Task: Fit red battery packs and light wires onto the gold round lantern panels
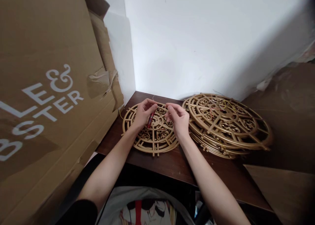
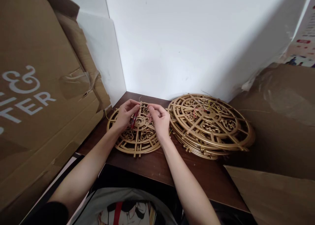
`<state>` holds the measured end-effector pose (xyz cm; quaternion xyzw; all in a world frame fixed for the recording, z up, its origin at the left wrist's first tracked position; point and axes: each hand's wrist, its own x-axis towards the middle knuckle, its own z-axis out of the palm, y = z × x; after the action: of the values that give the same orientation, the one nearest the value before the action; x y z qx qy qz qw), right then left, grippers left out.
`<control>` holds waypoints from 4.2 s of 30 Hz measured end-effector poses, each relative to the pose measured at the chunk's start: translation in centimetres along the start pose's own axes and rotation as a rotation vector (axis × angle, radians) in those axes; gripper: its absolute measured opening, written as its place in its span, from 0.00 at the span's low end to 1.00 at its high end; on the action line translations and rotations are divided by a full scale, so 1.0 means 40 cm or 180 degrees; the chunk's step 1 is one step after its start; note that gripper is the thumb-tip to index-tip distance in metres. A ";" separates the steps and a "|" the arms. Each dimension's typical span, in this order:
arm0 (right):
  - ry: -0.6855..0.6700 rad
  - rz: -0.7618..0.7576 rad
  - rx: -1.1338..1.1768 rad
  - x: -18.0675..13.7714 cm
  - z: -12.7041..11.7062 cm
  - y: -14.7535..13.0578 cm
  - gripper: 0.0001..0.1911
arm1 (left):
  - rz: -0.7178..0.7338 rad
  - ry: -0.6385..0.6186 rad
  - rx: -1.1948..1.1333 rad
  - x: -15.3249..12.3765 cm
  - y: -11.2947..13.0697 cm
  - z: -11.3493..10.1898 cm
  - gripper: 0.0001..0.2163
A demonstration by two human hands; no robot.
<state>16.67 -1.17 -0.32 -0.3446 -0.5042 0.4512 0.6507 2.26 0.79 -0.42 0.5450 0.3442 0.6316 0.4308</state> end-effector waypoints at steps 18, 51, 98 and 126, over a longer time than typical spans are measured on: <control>-0.0538 -0.1082 -0.2025 -0.028 0.009 0.006 0.12 | -0.0161 0.0218 -0.0412 0.013 -0.022 -0.020 0.09; -0.0808 -0.0679 -0.4392 -0.072 0.031 0.038 0.28 | -0.0231 -0.0274 0.0042 -0.005 0.011 0.007 0.08; -0.0060 -0.0271 -0.0462 -0.024 0.017 -0.025 0.11 | -0.0895 0.1501 -0.0415 0.029 0.001 -0.037 0.08; -0.1257 -0.1258 -0.2390 -0.086 0.061 0.046 0.09 | -0.0744 0.1530 -0.0435 0.024 -0.001 -0.015 0.08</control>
<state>13.56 -3.73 -2.54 -0.3611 -0.8028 0.1619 0.4460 1.66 1.71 -0.18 0.3058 0.4537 0.7106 0.4424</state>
